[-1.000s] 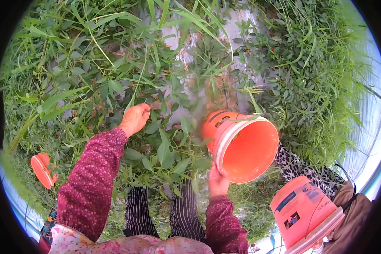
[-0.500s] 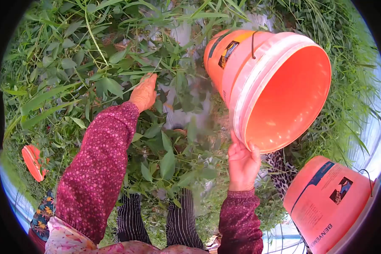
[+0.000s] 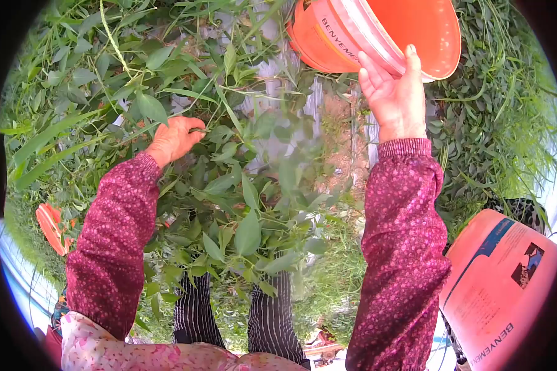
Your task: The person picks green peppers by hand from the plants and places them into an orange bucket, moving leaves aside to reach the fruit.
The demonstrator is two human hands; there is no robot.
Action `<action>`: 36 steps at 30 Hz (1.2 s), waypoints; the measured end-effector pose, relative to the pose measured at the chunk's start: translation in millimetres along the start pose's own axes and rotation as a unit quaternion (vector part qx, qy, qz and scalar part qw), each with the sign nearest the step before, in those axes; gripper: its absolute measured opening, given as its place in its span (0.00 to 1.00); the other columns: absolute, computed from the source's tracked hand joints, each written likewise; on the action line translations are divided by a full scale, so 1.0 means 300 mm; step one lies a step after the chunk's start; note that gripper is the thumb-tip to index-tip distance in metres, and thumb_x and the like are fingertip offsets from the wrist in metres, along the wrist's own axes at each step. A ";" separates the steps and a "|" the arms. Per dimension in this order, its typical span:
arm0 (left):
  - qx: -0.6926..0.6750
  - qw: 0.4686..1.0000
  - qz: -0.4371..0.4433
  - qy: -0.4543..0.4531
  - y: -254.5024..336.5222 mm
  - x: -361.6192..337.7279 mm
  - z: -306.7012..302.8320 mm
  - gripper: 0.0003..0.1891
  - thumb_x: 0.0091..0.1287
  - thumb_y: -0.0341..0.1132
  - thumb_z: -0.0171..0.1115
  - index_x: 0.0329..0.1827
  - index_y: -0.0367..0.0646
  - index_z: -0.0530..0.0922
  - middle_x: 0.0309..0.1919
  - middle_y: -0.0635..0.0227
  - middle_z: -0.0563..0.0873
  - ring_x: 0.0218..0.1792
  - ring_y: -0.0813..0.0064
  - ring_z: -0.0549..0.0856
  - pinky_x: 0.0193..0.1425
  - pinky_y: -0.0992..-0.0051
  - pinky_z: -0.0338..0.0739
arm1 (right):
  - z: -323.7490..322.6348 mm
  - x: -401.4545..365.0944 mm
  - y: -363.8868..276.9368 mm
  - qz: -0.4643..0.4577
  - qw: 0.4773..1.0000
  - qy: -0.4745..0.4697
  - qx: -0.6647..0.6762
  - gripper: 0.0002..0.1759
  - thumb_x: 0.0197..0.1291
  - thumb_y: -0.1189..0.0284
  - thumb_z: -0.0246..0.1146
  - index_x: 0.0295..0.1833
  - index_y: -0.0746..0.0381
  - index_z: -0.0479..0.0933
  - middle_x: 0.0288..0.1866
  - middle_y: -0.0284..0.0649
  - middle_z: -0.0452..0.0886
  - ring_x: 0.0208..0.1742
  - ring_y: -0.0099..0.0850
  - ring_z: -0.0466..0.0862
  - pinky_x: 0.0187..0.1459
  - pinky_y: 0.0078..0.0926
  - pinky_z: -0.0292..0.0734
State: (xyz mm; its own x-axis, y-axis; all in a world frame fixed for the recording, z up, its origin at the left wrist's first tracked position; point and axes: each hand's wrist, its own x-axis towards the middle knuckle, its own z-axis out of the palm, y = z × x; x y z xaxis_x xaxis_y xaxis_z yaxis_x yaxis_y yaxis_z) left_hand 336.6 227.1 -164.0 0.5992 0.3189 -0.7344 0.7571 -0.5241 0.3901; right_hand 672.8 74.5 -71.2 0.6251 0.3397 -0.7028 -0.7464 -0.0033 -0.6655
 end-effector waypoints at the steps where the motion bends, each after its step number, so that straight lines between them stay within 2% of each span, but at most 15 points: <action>1: -0.047 0.999 0.002 0.000 -0.041 -0.038 -0.022 0.13 0.57 0.38 0.64 0.44 0.46 0.82 0.43 0.57 0.84 0.44 0.59 0.83 0.48 0.65 0.77 | -0.022 0.016 -0.016 0.000 1.000 -0.001 0.005 0.31 0.62 0.53 0.57 0.61 0.62 0.58 0.53 0.54 0.73 0.52 0.44 0.80 0.40 0.32 0.79; 5: -0.090 0.992 0.075 -0.035 -0.145 -0.150 -0.119 0.10 0.53 0.35 0.67 0.38 0.48 0.83 0.34 0.64 0.83 0.43 0.63 0.81 0.49 0.68 0.74 | -0.054 0.046 -0.036 0.027 0.999 0.001 -0.036 0.31 0.63 0.51 0.56 0.61 0.62 0.60 0.57 0.53 0.72 0.53 0.43 0.79 0.42 0.34 0.79; 11: -0.159 0.976 0.137 -0.057 -0.221 -0.219 -0.118 0.12 0.52 0.25 0.62 0.40 0.48 0.78 0.38 0.72 0.78 0.40 0.75 0.76 0.48 0.74 0.72 | -0.081 -0.081 0.087 0.012 0.998 -0.060 -0.010 0.42 0.64 0.52 0.56 0.67 0.75 0.50 0.60 0.53 0.70 0.57 0.40 0.77 0.48 0.31 0.78; 13: -0.320 0.942 0.077 -0.063 -0.213 -0.229 -0.100 0.13 0.53 0.25 0.61 0.42 0.46 0.76 0.39 0.74 0.77 0.43 0.81 0.76 0.51 0.76 0.71 | -0.073 -0.187 0.192 0.023 0.990 -0.090 -0.105 0.22 0.66 0.63 0.55 0.59 0.68 0.68 0.51 0.47 0.78 0.49 0.33 0.81 0.45 0.27 0.78; 15: -0.306 0.947 -0.014 -0.094 -0.189 -0.250 -0.104 0.14 0.54 0.23 0.58 0.44 0.45 0.75 0.43 0.76 0.78 0.47 0.84 0.74 0.55 0.79 0.69 | -0.035 -0.292 0.322 0.093 0.969 -0.143 -0.179 0.11 0.65 0.72 0.56 0.50 0.63 0.75 0.44 0.40 0.82 0.43 0.27 0.83 0.44 0.24 0.78; 18: -0.379 0.924 0.046 0.017 -0.202 -0.263 -0.041 0.11 0.61 0.24 0.56 0.47 0.44 0.74 0.43 0.75 0.80 0.47 0.82 0.76 0.55 0.79 0.69 | 0.034 -0.429 0.524 0.029 0.859 -0.323 -0.396 0.10 0.62 0.76 0.58 0.49 0.62 0.76 0.48 0.34 0.81 0.48 0.24 0.80 0.49 0.23 0.75; 21: -0.314 0.949 0.008 -0.038 -0.194 -0.266 -0.057 0.14 0.58 0.22 0.61 0.48 0.43 0.76 0.49 0.71 0.78 0.55 0.77 0.75 0.63 0.75 0.66 | 0.139 -0.522 0.674 -0.217 0.690 -0.435 -0.536 0.30 0.47 0.74 0.65 0.59 0.59 0.68 0.56 0.45 0.74 0.58 0.46 0.73 0.58 0.38 0.69; 23: -0.335 0.941 -0.027 -0.041 -0.179 -0.275 -0.059 0.14 0.58 0.23 0.62 0.47 0.42 0.77 0.50 0.68 0.78 0.55 0.75 0.75 0.63 0.75 0.67 | 0.187 -0.574 0.719 -0.235 0.681 -0.399 -0.568 0.30 0.47 0.73 0.64 0.59 0.58 0.67 0.56 0.45 0.74 0.58 0.46 0.72 0.56 0.40 0.69; 25: -0.254 0.965 0.066 0.005 -0.213 -0.260 -0.028 0.14 0.58 0.25 0.63 0.47 0.42 0.77 0.52 0.66 0.77 0.57 0.74 0.75 0.63 0.73 0.67 | 0.224 -0.575 0.772 -0.204 0.664 -0.415 -0.588 0.25 0.48 0.73 0.63 0.54 0.60 0.67 0.49 0.47 0.75 0.53 0.47 0.74 0.52 0.43 0.69; 27: -0.227 0.972 0.064 0.013 -0.214 -0.271 -0.017 0.15 0.57 0.27 0.63 0.48 0.43 0.76 0.52 0.62 0.78 0.56 0.68 0.77 0.61 0.70 0.69 | 0.234 -0.605 0.785 -0.211 0.670 -0.386 -0.597 0.18 0.50 0.72 0.63 0.47 0.62 0.67 0.38 0.48 0.76 0.42 0.49 0.77 0.43 0.45 0.71; 29: -0.061 0.997 0.051 -0.010 -0.202 -0.288 -0.016 0.16 0.56 0.26 0.64 0.48 0.44 0.77 0.52 0.57 0.78 0.54 0.61 0.78 0.60 0.67 0.71 | 0.225 -0.648 0.747 -0.041 0.651 -0.390 -0.650 0.15 0.53 0.72 0.62 0.43 0.63 0.66 0.30 0.48 0.76 0.31 0.49 0.77 0.33 0.41 0.72; 30: -0.031 0.995 0.090 0.040 -0.201 -0.298 -0.014 0.18 0.54 0.27 0.64 0.49 0.46 0.77 0.48 0.58 0.79 0.52 0.55 0.77 0.58 0.64 0.72 | 0.191 -0.674 0.759 -0.164 0.665 -0.381 -0.622 0.13 0.56 0.70 0.61 0.42 0.62 0.66 0.26 0.48 0.75 0.25 0.48 0.75 0.27 0.37 0.70; 31: -0.035 0.994 0.091 0.041 -0.201 -0.306 -0.009 0.18 0.54 0.27 0.64 0.49 0.46 0.77 0.48 0.58 0.79 0.52 0.55 0.77 0.58 0.64 0.72 | 0.163 -0.702 0.757 -0.164 0.662 -0.381 -0.625 0.13 0.56 0.70 0.61 0.42 0.62 0.66 0.26 0.48 0.75 0.25 0.48 0.75 0.27 0.37 0.70; 34: -0.084 0.964 0.202 0.153 -0.267 -0.295 0.074 0.17 0.53 0.26 0.63 0.47 0.48 0.77 0.43 0.69 0.81 0.53 0.60 0.78 0.59 0.64 0.72 | 0.089 -0.748 0.745 -0.039 0.750 -0.367 -0.548 0.07 0.56 0.71 0.58 0.35 0.62 0.68 0.24 0.46 0.75 0.27 0.46 0.79 0.33 0.41 0.75; 36: -0.109 0.964 0.197 0.144 -0.264 -0.293 0.067 0.17 0.52 0.24 0.63 0.46 0.48 0.78 0.43 0.70 0.81 0.53 0.60 0.78 0.60 0.66 0.72 | -0.020 -0.744 0.813 0.234 0.830 -0.300 -0.408 0.09 0.56 0.73 0.60 0.42 0.62 0.72 0.26 0.44 0.76 0.27 0.38 0.78 0.34 0.35 0.76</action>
State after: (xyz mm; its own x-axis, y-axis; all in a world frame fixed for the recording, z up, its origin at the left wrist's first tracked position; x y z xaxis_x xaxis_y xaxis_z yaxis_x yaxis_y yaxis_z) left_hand 218.8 224.8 -141.2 0.8749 0.3518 -0.3328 0.4740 -0.4806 0.7378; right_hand 352.5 -7.8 -78.3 -0.0988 0.5275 -0.8438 -0.3194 -0.8199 -0.4752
